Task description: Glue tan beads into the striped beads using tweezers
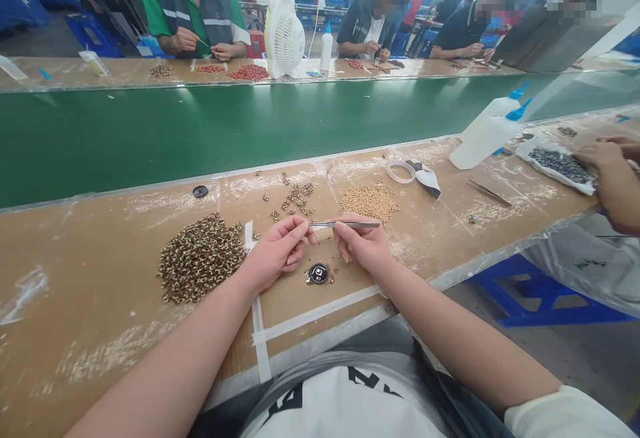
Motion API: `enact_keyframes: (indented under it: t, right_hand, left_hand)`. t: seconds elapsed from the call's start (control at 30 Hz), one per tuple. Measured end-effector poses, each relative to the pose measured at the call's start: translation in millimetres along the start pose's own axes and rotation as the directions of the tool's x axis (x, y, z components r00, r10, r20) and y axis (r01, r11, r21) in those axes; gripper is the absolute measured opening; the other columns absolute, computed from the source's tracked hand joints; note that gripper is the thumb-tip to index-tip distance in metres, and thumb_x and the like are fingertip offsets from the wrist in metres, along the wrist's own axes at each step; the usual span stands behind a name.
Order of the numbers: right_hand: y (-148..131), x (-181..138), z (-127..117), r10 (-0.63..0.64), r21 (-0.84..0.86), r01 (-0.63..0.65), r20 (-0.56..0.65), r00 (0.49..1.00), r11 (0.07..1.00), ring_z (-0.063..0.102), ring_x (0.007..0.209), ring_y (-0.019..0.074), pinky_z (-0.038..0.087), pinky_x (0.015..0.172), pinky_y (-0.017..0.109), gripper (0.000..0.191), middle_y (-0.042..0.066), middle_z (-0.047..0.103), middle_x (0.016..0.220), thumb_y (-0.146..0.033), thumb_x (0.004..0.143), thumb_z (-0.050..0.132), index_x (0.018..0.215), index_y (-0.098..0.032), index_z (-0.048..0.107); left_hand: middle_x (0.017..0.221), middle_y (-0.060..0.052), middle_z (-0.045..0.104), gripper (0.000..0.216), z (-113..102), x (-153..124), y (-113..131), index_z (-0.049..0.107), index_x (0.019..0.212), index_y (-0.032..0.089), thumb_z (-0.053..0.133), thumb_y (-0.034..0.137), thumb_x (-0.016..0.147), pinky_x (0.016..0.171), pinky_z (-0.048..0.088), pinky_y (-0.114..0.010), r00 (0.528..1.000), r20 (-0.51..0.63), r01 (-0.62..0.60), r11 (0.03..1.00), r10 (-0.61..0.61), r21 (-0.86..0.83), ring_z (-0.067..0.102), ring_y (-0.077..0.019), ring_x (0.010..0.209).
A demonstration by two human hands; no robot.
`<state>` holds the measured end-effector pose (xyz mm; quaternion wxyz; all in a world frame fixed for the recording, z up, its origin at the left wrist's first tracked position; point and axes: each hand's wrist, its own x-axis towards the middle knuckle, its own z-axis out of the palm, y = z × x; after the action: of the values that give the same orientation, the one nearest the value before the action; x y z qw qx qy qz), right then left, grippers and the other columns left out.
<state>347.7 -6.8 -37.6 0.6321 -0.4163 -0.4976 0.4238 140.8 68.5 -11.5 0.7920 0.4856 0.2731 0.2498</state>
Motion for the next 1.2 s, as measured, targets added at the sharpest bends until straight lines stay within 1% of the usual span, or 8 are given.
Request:
enact_keyframes:
  t: [0.47,0.6,0.77,0.87,0.97,1.07,1.13,1.2]
  right_hand:
    - [-5.3,8.6,-6.6,0.156,0.204,-0.127,-0.133,0.979,0.971,0.04,0.034,0.0035,0.024,0.035,0.02,0.043,-0.006,0.055,0.063,-0.057,0.088,0.084,0.08,-0.018,0.068]
    - [-5.3,9.8,-9.6,0.164,0.247,-0.129,-0.129,0.978,0.96,0.04,0.035,0.0026,0.022,0.036,0.02,0.043,-0.006,0.053,0.063,-0.054,0.088,0.084,0.075,-0.018,0.065]
    - [-4.1,10.7,-9.2,0.158,0.272,-0.129,-0.088,0.983,0.954,0.042,0.035,0.0034,0.022,0.036,0.02,0.036,-0.006,0.055,0.062,-0.051,0.089,0.085,0.084,-0.018,0.072]
    - [-2.4,12.4,-9.2,0.159,0.247,-0.13,-0.102,0.982,0.96,0.041,0.036,0.0041,0.023,0.036,0.021,0.039,-0.005,0.055,0.063,-0.052,0.087,0.086,0.082,-0.017,0.071]
    - [1.1,14.3,-10.9,0.154,0.204,-0.126,-0.129,0.98,0.971,0.04,0.037,0.0046,0.024,0.037,0.022,0.042,-0.005,0.054,0.063,-0.055,0.087,0.085,0.08,-0.017,0.069]
    - [3.0,14.4,-11.5,0.125,0.172,-0.102,-0.128,0.984,0.98,0.041,0.037,0.005,0.025,0.038,0.022,0.046,-0.005,0.053,0.061,-0.057,0.089,0.083,0.073,-0.018,0.064]
    - [1.5,12.1,-9.5,0.108,0.16,-0.09,-0.112,0.988,0.983,0.043,0.038,0.0059,0.026,0.039,0.023,0.048,-0.005,0.051,0.058,-0.055,0.09,0.083,0.068,-0.018,0.061]
    - [-2.1,6.9,-5.5,0.098,0.153,-0.082,-0.098,0.99,0.985,0.043,0.038,0.0069,0.026,0.04,0.023,0.049,-0.005,0.049,0.056,-0.053,0.092,0.082,0.066,-0.018,0.059]
  left_hand:
    - [0.09,-0.004,0.067,0.037,1.1,2.6,3.0,0.068,0.098,0.018,0.07,0.055,0.099,0.036,0.023,-0.014,1.0,-0.004,0.016,1.0,-0.016,0.007,0.04,-0.0044,0.047]
    - [0.091,-0.004,0.068,0.037,0.0,3.1,1.9,0.068,0.099,0.018,0.068,0.056,0.099,0.037,0.024,-0.014,1.0,0.004,0.021,1.0,-0.021,0.024,0.04,-0.0049,0.048]
    - [0.093,-0.004,0.067,0.038,-2.0,3.5,-1.0,0.067,0.102,0.019,0.066,0.058,0.1,0.038,0.024,-0.015,1.0,0.015,0.022,0.998,-0.023,0.052,0.039,-0.0057,0.049]
    - [0.092,-0.003,0.068,0.039,-0.3,1.3,-0.1,0.067,0.099,0.02,0.067,0.058,0.099,0.04,0.025,-0.017,1.0,0.005,-0.017,0.985,0.017,0.173,0.039,-0.0065,0.05]
    - [0.085,-0.003,0.069,0.035,-0.3,-2.4,2.0,0.068,0.09,0.02,0.066,0.053,0.1,0.049,0.035,-0.021,0.988,-0.02,-0.128,0.878,0.154,0.462,0.046,-0.01,0.055]
    - [0.078,-0.002,0.069,0.032,-4.5,-6.5,1.8,0.071,0.086,0.021,0.062,0.045,0.104,0.063,0.042,-0.026,0.944,0.048,-0.254,0.625,0.327,0.739,0.055,-0.0154,0.066]
    - [0.075,-0.001,0.069,0.03,-7.2,-9.8,1.2,0.073,0.086,0.021,0.061,0.042,0.104,0.066,0.042,-0.028,0.92,0.097,-0.289,0.491,0.379,0.822,0.056,-0.0166,0.066]
    - [0.074,-0.001,0.069,0.028,-7.2,-14.0,3.3,0.074,0.086,0.022,0.062,0.04,0.104,0.066,0.04,-0.029,0.907,0.103,-0.287,0.419,0.408,0.861,0.055,-0.0171,0.064]
